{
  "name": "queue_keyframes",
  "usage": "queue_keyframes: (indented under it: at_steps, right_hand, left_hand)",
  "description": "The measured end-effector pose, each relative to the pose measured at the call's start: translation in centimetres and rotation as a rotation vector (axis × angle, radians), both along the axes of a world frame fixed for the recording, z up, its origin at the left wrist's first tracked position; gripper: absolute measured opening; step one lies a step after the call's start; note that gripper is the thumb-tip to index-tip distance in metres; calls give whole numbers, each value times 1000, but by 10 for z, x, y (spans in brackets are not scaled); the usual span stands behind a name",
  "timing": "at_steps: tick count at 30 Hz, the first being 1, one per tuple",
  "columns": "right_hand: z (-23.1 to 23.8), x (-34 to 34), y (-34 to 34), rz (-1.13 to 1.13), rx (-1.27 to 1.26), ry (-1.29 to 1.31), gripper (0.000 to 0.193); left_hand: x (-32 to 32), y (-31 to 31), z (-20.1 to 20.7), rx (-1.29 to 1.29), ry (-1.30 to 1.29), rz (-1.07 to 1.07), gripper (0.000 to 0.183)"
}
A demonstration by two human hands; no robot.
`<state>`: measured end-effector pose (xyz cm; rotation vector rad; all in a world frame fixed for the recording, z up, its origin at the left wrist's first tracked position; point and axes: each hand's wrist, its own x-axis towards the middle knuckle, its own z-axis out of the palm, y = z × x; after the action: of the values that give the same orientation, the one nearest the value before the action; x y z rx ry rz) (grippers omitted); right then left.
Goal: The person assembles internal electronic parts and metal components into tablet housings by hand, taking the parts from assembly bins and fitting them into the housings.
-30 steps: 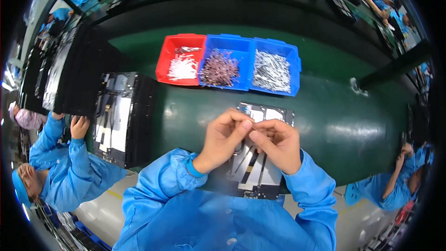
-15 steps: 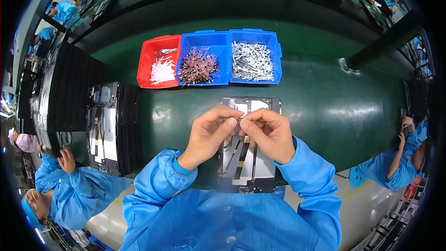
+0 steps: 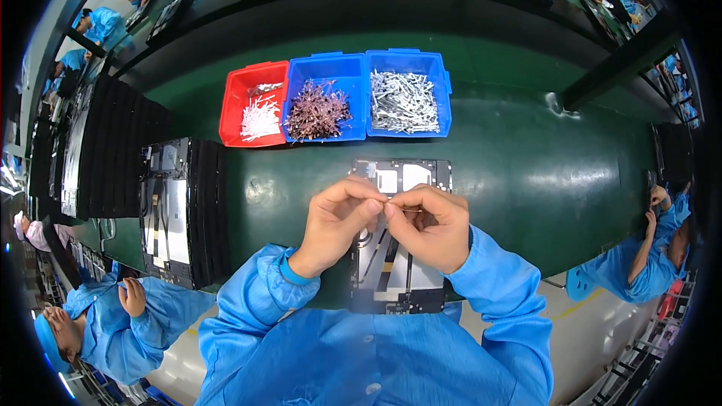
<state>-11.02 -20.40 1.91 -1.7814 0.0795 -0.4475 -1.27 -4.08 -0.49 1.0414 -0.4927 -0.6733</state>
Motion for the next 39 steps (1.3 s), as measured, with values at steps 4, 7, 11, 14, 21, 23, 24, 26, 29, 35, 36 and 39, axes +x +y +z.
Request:
queue_keyframes:
  at_steps: [4,7,11,14,21,23,24,26,29,35,36,39]
  right_hand:
    - [-3,-2,2,4,102,9,4]
    - [-1,-3,-1,26,140,42,5]
    - [-1,0,1,-42,55,-50,13]
    - [0,2,2,-68,-45,-122,16]
    - [3,1,7,-97,-164,-146,17]
    - [4,2,7,-92,-179,-154,18]
    - [4,3,6,-89,-194,-162,19]
    - [4,3,7,-90,-207,-161,19]
    - [4,4,6,-87,-214,-155,19]
    - [3,3,5,-72,-210,-142,17]
    - [3,2,4,-72,-212,-138,17]
    - [1,1,5,-67,-213,-129,17]
  left_hand:
    - [-1,-1,0,10,-16,-2,8]
    - [-3,-1,1,7,-44,32,10]
    - [-5,-2,6,33,-112,119,13]
    - [-7,-1,4,56,-165,168,14]
    - [-9,0,4,61,-197,201,15]
    - [-9,-2,4,63,-201,210,15]
    - [-9,-2,5,64,-203,216,15]
    - [-9,-1,4,62,-210,212,15]
    - [-9,-1,2,71,-220,212,16]
    - [-8,-2,1,88,-290,222,17]
    - [-8,-2,1,99,-300,220,17]
    - [-9,-1,2,99,-288,213,17]
